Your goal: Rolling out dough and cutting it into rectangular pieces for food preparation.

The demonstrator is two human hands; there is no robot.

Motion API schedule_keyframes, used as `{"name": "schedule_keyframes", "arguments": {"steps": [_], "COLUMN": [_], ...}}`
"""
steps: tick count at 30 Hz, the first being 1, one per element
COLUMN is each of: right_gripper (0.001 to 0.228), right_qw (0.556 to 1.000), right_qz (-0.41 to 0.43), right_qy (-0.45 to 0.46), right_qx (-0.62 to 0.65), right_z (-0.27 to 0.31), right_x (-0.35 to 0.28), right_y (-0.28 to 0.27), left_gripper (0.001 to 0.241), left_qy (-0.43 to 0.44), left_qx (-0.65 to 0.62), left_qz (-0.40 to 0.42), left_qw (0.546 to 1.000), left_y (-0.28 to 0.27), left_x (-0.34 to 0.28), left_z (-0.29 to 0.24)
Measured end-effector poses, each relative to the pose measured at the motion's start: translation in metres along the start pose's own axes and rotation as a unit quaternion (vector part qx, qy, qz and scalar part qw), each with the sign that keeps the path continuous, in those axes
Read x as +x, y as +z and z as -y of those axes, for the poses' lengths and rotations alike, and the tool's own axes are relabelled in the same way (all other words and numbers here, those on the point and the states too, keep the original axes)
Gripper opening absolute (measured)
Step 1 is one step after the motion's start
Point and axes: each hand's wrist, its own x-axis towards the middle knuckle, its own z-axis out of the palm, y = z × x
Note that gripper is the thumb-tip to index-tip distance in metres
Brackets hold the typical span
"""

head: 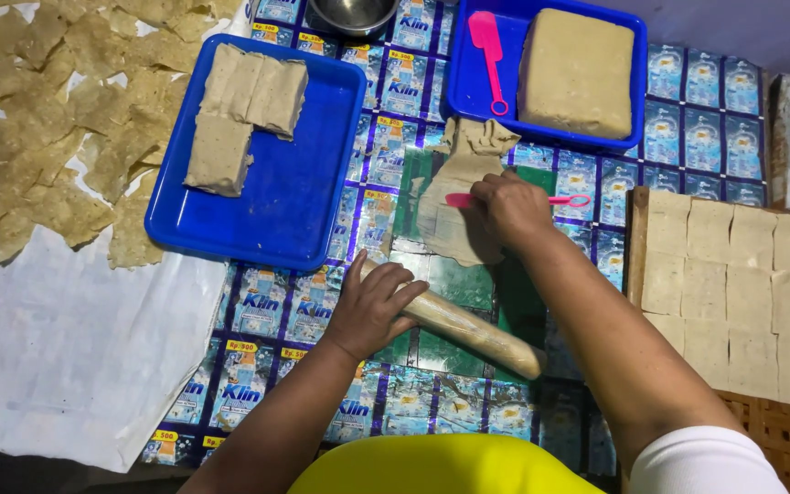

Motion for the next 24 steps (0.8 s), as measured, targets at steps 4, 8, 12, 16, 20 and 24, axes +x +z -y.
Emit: {"name": "schedule_keyframes", "arguments": {"steps": [4, 8, 12, 16, 20, 24], "right_gripper": [0.026, 0.025, 0.016, 0.012, 0.018, 0.030], "right_qw": [1.000, 1.000, 0.998, 0.994, 0.988, 0.987], "right_qz": [-0.002, -0.005, 0.000, 0.018, 0.078, 0.102], "right_qy": [-0.012, -0.008, 0.066, 0.099, 0.122, 0.110], "right_qx": [0.007, 0.001, 0.016, -0.030, -0.056, -0.051], "right_z": [0.017, 0.023, 0.007, -0.029, -0.039, -0.034], "right_x": [0.013, 0.017, -0.006, -0.063, -0.099, -0.109], "right_y": [0.006, 0.010, -0.007, -0.022, -0.040, -0.047], "left_gripper": [0.067, 0.068, 0.068, 0.068, 0.066, 0.065], "left_qy": [-0.001, 0.000, 0.002, 0.006, 0.009, 0.008], "left_qx": [0.004, 0.003, 0.000, -0.005, -0.007, -0.001], "left_qz": [0.003, 0.006, -0.002, -0.004, -0.012, -0.020], "left_qw": [1.000, 1.000, 1.000, 1.000, 1.000, 1.000], "left_y": [0.001, 0.001, 0.001, 0.001, -0.001, -0.004], "left_x": [0.000, -0.001, -0.001, -0.001, 0.000, 0.001], "left_z": [0.002, 0.001, 0.001, 0.001, 0.000, -0.003]}}
